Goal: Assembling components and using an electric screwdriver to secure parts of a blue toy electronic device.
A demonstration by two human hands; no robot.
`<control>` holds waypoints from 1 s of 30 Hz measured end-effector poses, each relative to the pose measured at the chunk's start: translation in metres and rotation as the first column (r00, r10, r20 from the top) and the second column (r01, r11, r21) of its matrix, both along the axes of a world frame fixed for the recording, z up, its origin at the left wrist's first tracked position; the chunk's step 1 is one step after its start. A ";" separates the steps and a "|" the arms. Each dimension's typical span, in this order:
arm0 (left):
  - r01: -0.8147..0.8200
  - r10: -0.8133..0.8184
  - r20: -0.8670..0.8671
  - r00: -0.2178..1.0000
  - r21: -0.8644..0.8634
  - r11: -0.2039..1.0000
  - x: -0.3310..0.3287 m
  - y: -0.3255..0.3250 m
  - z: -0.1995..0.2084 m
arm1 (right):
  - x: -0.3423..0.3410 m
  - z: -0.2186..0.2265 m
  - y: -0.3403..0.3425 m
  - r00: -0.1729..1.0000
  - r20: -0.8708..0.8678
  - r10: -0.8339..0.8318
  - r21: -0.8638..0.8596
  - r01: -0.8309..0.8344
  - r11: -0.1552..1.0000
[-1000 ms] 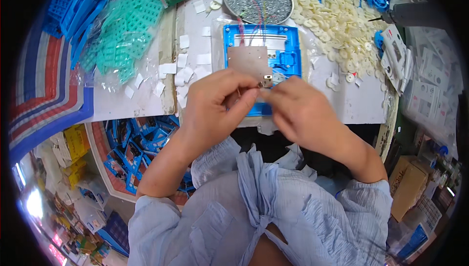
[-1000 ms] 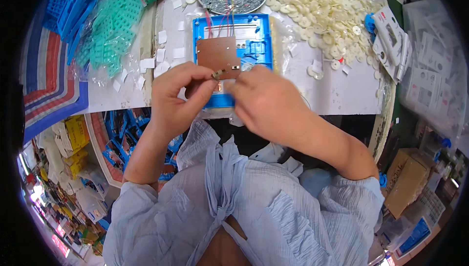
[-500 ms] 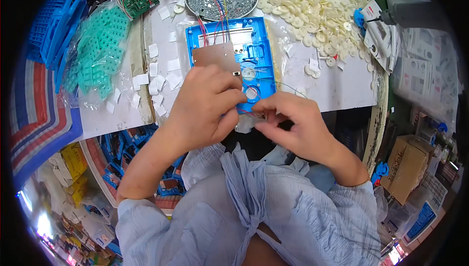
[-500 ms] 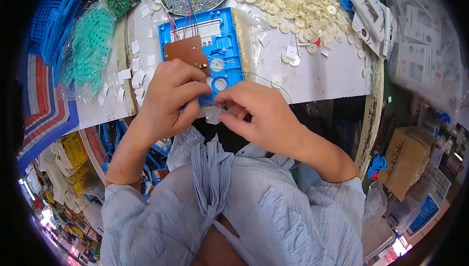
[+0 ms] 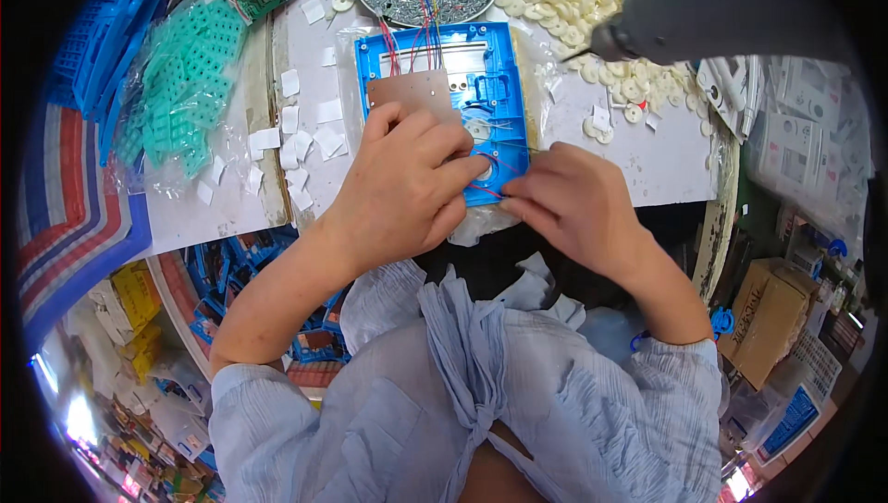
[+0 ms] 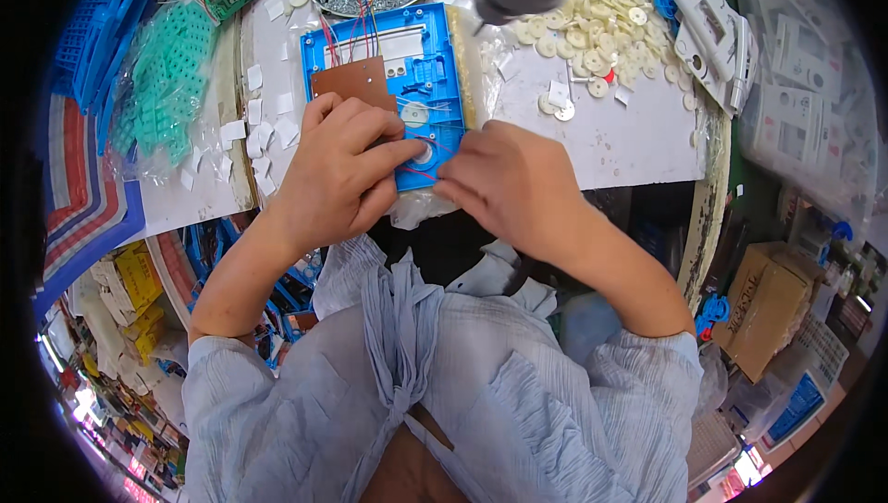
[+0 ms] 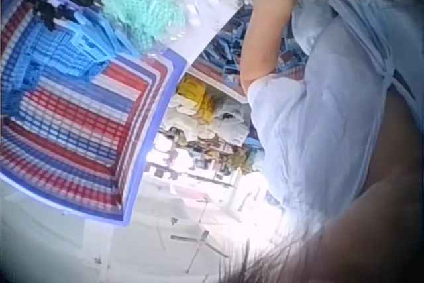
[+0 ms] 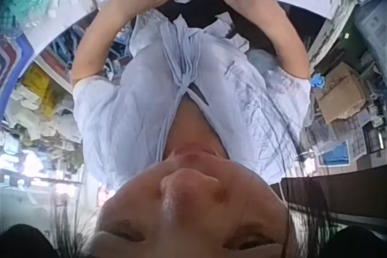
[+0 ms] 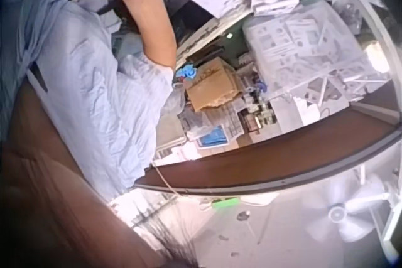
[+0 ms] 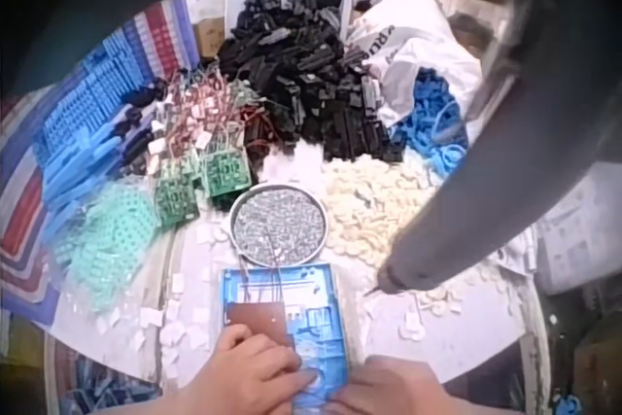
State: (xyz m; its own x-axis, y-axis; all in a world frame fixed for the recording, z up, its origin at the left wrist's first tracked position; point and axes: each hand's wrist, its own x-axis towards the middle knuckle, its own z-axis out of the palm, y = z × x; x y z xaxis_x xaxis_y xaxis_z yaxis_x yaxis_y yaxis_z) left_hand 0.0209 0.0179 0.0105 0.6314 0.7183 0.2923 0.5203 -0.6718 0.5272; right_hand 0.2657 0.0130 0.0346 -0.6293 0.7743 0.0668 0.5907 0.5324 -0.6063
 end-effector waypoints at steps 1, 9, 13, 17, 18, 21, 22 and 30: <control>-0.002 0.002 0.006 1.000 0.001 1.000 0.000 0.000 -0.001 | 0.001 -0.003 0.006 0.999 -0.048 -0.022 -0.107 0.016 0.994; -0.014 0.013 0.030 0.999 0.036 0.999 -0.004 -0.005 -0.007 | 0.013 -0.027 0.019 0.969 -0.166 0.185 0.103 -0.169 0.980; -0.005 0.002 0.039 0.999 0.081 0.997 -0.003 -0.008 -0.007 | 0.018 -0.035 0.004 0.982 -0.149 0.112 0.127 -0.094 0.988; 0.045 -0.045 -0.007 0.999 0.114 0.992 0.003 -0.026 -0.006 | 0.012 -0.036 -0.006 0.980 -0.200 -0.001 0.046 0.010 0.999; 0.057 -0.056 -0.012 0.998 0.109 0.992 0.003 -0.026 -0.006 | 0.011 -0.037 -0.007 0.977 -0.214 -0.024 0.015 0.028 0.999; 0.084 -0.082 -0.023 0.996 0.107 0.991 0.001 -0.026 -0.009 | 0.008 -0.018 -0.005 0.998 -0.061 0.023 0.144 -0.014 0.990; 0.089 -0.087 -0.023 0.996 0.116 0.989 0.001 -0.026 -0.010 | 0.006 -0.014 -0.003 0.998 0.001 0.058 0.168 -0.057 0.984; 0.139 -0.128 -0.090 0.988 0.134 0.981 0.002 -0.026 -0.011 | 0.016 -0.026 0.002 0.992 -0.095 0.088 0.118 -0.077 0.990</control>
State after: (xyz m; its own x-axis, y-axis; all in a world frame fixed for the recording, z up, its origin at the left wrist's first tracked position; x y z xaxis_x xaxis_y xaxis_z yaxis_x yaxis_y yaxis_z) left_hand 0.0230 -0.0077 -0.0006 0.7443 0.5816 0.3282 0.4579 -0.8022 0.3832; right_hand 0.2821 0.0154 0.0081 -0.6763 0.7039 0.2171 0.4816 0.6455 -0.5927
